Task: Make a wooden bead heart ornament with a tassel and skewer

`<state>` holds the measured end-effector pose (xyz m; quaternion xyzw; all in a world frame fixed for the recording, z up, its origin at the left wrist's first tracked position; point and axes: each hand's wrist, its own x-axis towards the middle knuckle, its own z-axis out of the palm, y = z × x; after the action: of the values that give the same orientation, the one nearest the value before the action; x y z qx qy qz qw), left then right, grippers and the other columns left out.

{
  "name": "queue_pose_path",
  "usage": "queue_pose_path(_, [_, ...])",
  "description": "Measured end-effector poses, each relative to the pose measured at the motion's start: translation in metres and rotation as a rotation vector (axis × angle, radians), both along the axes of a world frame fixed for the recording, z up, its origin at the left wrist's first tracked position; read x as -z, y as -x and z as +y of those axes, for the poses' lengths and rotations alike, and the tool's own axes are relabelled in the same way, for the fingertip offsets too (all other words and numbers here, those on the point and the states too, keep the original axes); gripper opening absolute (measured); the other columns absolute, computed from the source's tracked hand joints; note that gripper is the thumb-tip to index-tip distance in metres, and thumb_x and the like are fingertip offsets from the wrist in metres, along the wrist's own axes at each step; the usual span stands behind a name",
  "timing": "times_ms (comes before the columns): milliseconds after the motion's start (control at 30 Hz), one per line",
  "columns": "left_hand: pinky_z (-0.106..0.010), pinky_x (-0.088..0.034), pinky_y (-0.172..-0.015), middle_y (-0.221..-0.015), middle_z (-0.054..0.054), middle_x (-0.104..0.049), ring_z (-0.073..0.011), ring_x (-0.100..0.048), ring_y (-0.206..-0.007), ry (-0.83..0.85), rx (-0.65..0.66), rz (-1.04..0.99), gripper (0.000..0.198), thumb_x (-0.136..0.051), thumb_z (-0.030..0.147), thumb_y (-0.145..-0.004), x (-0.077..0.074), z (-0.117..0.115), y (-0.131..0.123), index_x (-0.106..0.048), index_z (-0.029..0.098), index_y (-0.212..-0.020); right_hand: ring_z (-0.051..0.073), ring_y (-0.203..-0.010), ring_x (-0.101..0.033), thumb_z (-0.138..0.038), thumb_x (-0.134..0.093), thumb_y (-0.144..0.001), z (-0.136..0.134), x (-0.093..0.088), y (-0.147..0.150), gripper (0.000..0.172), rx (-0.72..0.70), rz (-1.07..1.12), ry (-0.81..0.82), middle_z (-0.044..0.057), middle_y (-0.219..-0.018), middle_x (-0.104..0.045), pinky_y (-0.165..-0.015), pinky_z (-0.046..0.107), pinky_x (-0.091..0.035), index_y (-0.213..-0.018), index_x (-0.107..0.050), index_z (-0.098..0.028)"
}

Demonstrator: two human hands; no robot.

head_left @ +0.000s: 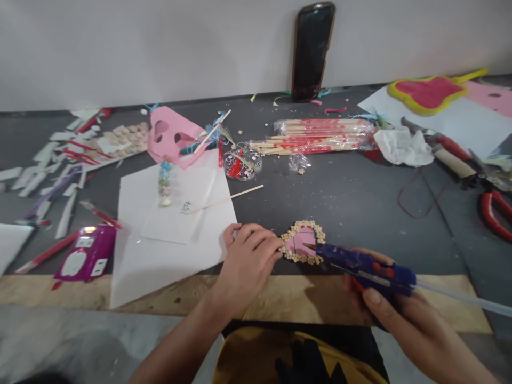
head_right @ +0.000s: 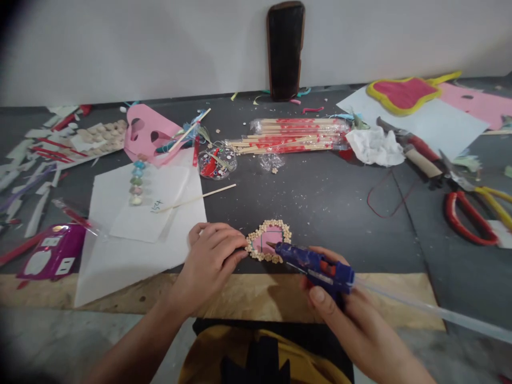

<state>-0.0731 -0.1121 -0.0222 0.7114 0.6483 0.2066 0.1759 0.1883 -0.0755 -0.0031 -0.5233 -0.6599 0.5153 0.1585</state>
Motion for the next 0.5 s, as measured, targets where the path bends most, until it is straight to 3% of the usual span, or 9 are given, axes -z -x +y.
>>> queue_pose_path(100, [-0.044, -0.028, -0.093, -0.1, 0.0, -0.068, -0.0218, -0.051, -0.102, -0.011, -0.017, 0.014, 0.013, -0.051, 0.021, -0.09, 0.0, 0.0, -0.001, -0.063, 0.024, -0.095, 0.018, -0.082, -0.067, -0.038, -0.05, -0.087, 0.0, 0.003, 0.001, 0.025, -0.204, -0.06, -0.161, 0.009, -0.109, -0.065, -0.072, 0.025, -0.057, -0.097, -0.068, -0.022])
queue_pose_path(200, [-0.044, -0.028, -0.092, -0.099, -0.001, -0.068, -0.0214, -0.052, -0.1, -0.018, -0.02, 0.016, 0.014, -0.051, 0.021, -0.09, 0.0, 0.0, -0.001, -0.064, 0.025, -0.094, 0.017, -0.09, -0.066, -0.034, -0.048, -0.089, 0.0, 0.002, 0.007, 0.023, -0.286, -0.083, -0.233, 0.009, -0.121, -0.057, -0.076, 0.023, -0.056, -0.092, -0.068, -0.023])
queue_pose_path(367, [-0.043, -0.03, -0.092, -0.1, -0.001, -0.068, -0.0216, -0.052, -0.1, -0.015, -0.012, -0.014, 0.014, -0.051, 0.021, -0.09, 0.001, 0.0, 0.0, -0.063, 0.024, -0.093, 0.018, -0.096, -0.063, -0.034, -0.046, -0.09, 0.0, 0.003, 0.014, 0.023, -0.296, -0.103, -0.292, 0.009, -0.122, -0.055, -0.083, 0.024, -0.054, -0.093, -0.066, -0.022])
queue_pose_path(500, [-0.044, -0.03, -0.093, -0.101, -0.001, -0.067, -0.0216, -0.052, -0.101, -0.035, -0.012, -0.03, 0.011, -0.053, 0.021, -0.088, 0.003, 0.0, 0.002, -0.062, 0.024, -0.096, 0.016, -0.081, -0.064, -0.036, -0.043, -0.091, 0.001, 0.003, 0.017, 0.026, -0.255, -0.101, -0.231, 0.009, -0.112, -0.06, -0.069, 0.023, -0.056, -0.09, -0.064, -0.021])
